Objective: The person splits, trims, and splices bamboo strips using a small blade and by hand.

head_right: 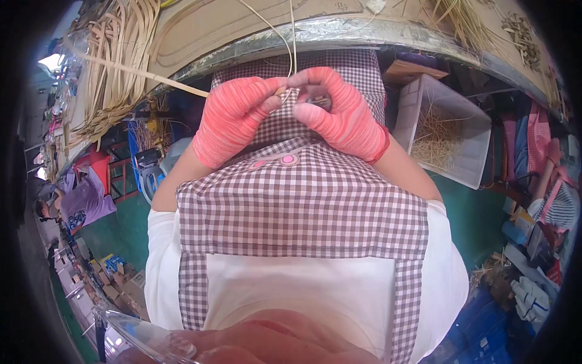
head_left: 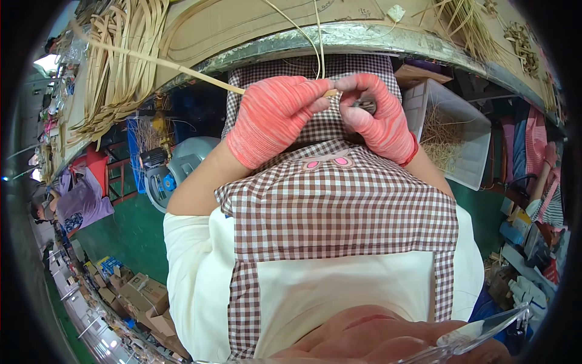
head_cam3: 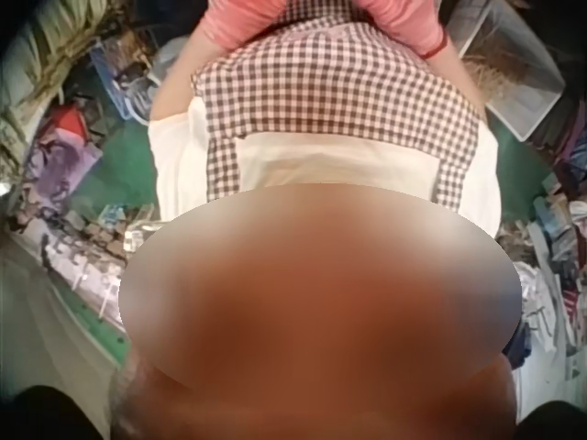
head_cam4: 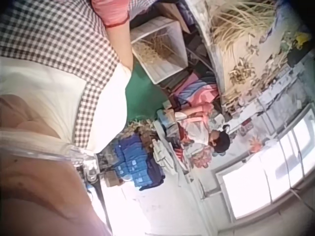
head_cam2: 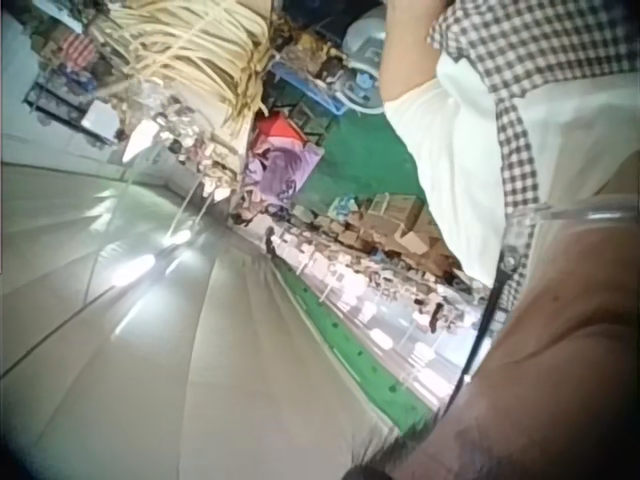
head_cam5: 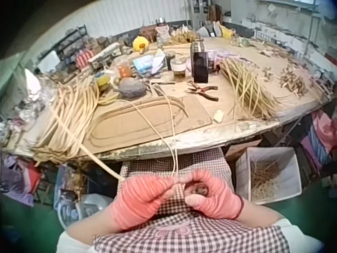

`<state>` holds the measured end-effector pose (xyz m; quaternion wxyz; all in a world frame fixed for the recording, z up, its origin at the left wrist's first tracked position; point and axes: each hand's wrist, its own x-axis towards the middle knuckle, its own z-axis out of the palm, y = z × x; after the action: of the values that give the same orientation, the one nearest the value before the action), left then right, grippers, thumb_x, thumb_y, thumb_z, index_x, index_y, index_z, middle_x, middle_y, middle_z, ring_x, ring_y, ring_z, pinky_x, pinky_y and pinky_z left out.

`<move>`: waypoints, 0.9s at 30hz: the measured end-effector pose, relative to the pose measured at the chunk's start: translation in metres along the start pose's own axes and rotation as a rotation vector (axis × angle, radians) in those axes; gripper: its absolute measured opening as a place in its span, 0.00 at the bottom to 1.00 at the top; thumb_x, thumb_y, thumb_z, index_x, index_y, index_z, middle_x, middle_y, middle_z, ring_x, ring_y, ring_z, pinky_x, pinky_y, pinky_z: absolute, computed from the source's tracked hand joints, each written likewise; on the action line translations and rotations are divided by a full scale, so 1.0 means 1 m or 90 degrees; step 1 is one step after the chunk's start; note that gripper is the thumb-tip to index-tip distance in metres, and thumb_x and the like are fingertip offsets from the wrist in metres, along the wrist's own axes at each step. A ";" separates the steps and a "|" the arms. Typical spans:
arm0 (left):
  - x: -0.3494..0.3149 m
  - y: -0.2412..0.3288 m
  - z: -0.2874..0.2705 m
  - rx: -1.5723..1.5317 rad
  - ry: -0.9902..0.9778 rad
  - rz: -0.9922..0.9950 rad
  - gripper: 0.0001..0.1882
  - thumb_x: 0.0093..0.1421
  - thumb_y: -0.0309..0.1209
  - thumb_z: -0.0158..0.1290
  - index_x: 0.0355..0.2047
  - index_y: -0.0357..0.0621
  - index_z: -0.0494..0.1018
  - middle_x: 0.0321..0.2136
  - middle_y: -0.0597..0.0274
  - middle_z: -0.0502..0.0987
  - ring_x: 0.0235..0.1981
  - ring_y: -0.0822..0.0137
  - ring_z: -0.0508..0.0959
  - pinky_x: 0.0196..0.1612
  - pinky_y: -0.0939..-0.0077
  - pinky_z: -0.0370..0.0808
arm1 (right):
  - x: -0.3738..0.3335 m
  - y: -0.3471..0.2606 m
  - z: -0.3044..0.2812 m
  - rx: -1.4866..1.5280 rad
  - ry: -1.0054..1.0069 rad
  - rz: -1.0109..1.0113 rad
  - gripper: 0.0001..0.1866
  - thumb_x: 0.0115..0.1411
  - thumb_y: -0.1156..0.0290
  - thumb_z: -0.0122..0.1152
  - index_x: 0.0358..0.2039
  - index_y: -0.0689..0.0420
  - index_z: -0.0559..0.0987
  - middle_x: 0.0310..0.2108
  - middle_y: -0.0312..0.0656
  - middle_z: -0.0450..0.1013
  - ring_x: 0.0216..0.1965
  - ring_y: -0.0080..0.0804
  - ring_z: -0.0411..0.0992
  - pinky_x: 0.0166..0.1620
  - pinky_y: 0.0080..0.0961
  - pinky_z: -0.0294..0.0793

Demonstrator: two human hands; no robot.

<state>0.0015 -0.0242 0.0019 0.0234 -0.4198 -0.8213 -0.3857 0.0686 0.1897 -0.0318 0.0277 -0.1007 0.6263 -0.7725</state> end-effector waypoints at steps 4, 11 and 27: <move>-0.004 0.001 0.002 -0.065 0.003 -0.012 0.11 0.54 0.33 0.64 0.37 0.45 0.81 0.27 0.56 0.79 0.29 0.54 0.79 0.32 0.64 0.75 | 0.002 0.006 -0.009 -0.312 -0.047 -0.122 0.19 0.60 0.58 0.67 0.44 0.58 0.77 0.34 0.43 0.76 0.34 0.32 0.76 0.37 0.26 0.76; -0.006 -0.002 0.003 -0.049 0.001 0.043 0.10 0.51 0.30 0.65 0.34 0.45 0.81 0.28 0.59 0.80 0.30 0.55 0.78 0.33 0.64 0.75 | 0.009 -0.001 -0.002 -0.506 -0.082 -0.221 0.19 0.60 0.53 0.63 0.39 0.56 0.80 0.32 0.43 0.77 0.32 0.44 0.77 0.36 0.33 0.76; -0.008 -0.001 0.004 -0.079 -0.009 0.055 0.11 0.50 0.29 0.65 0.35 0.45 0.81 0.27 0.59 0.79 0.29 0.56 0.78 0.32 0.65 0.74 | 0.008 -0.003 -0.002 -0.531 -0.113 -0.241 0.17 0.60 0.53 0.62 0.39 0.54 0.82 0.32 0.41 0.77 0.33 0.42 0.77 0.36 0.32 0.76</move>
<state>0.0067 -0.0274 -0.0043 0.0077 -0.4580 -0.7771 -0.4316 0.0608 0.1906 -0.0282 -0.1033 -0.2818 0.8490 -0.4349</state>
